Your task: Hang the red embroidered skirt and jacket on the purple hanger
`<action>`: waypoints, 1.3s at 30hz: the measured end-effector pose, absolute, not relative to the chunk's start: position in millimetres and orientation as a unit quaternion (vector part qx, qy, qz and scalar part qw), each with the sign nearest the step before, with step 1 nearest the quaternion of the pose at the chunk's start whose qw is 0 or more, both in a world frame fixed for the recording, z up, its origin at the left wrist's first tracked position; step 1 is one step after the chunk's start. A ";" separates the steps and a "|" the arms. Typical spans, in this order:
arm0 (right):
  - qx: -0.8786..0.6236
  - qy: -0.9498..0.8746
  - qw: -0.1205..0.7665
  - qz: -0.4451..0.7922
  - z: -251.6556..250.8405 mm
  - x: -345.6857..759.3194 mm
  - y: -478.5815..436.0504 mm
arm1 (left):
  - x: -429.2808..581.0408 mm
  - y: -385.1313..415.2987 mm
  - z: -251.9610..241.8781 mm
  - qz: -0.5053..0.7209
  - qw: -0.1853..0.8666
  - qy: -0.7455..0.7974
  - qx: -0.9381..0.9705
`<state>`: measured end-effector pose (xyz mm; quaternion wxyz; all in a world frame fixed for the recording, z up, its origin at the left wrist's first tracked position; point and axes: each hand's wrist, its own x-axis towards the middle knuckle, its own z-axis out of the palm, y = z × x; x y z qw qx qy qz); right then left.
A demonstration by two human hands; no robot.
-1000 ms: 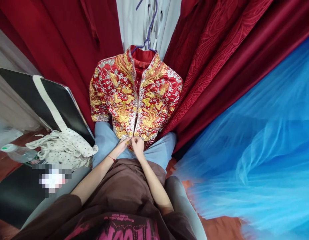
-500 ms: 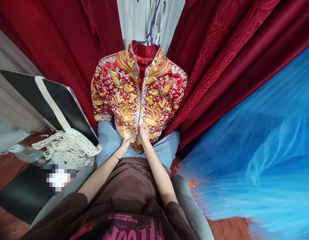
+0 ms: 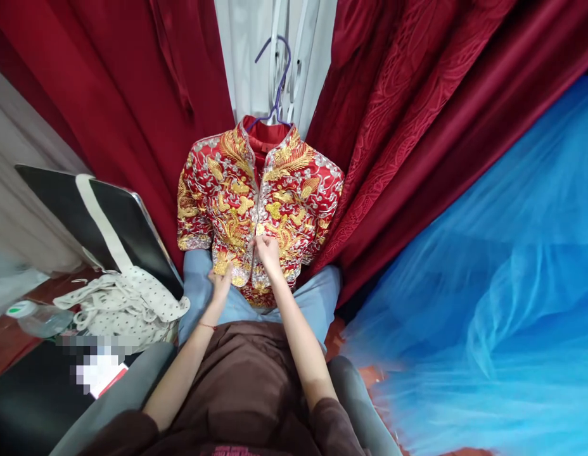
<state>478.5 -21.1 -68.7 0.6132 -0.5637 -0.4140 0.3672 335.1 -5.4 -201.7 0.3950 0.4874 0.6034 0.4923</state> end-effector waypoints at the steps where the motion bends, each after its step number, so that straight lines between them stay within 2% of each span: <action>1: -0.569 -0.421 0.600 0.373 -70.7 478.7 -22.4 | 329.2 -5.3 -192.2 0.487 0.344 0.633 0.494; 3: -0.574 -0.429 0.577 0.391 -73.3 478.5 -24.8 | 323.2 -8.6 -168.4 0.476 0.246 0.629 0.563; 6: -0.564 -0.424 0.571 0.421 -73.1 477.3 -27.6 | 333.7 -14.4 -129.3 0.396 0.131 0.524 0.743; 10: -0.552 -0.412 0.578 0.438 -73.6 476.1 -30.8 | 365.2 -6.7 -98.0 0.277 0.091 0.493 0.820; 18: -0.549 -0.410 0.634 0.358 -83.7 460.0 -27.2 | 379.5 7.9 -110.7 0.256 0.117 0.482 0.829; 22: -0.527 -0.434 0.673 0.284 -49.4 452.9 -24.5 | 379.7 2.2 -112.9 0.253 0.112 0.492 0.825; 31: -0.507 -0.460 0.700 0.203 72.4 475.4 6.8 | 383.5 -6.2 -123.5 0.296 0.093 0.468 0.828; 34: -0.506 -0.456 0.708 0.186 84.2 475.5 14.1 | 384.8 -7.9 -121.5 0.292 0.088 0.473 0.827; 39: -0.510 -0.454 0.705 0.192 64.6 470.8 10.7 | 384.7 -8.7 -124.8 0.279 0.100 0.462 0.836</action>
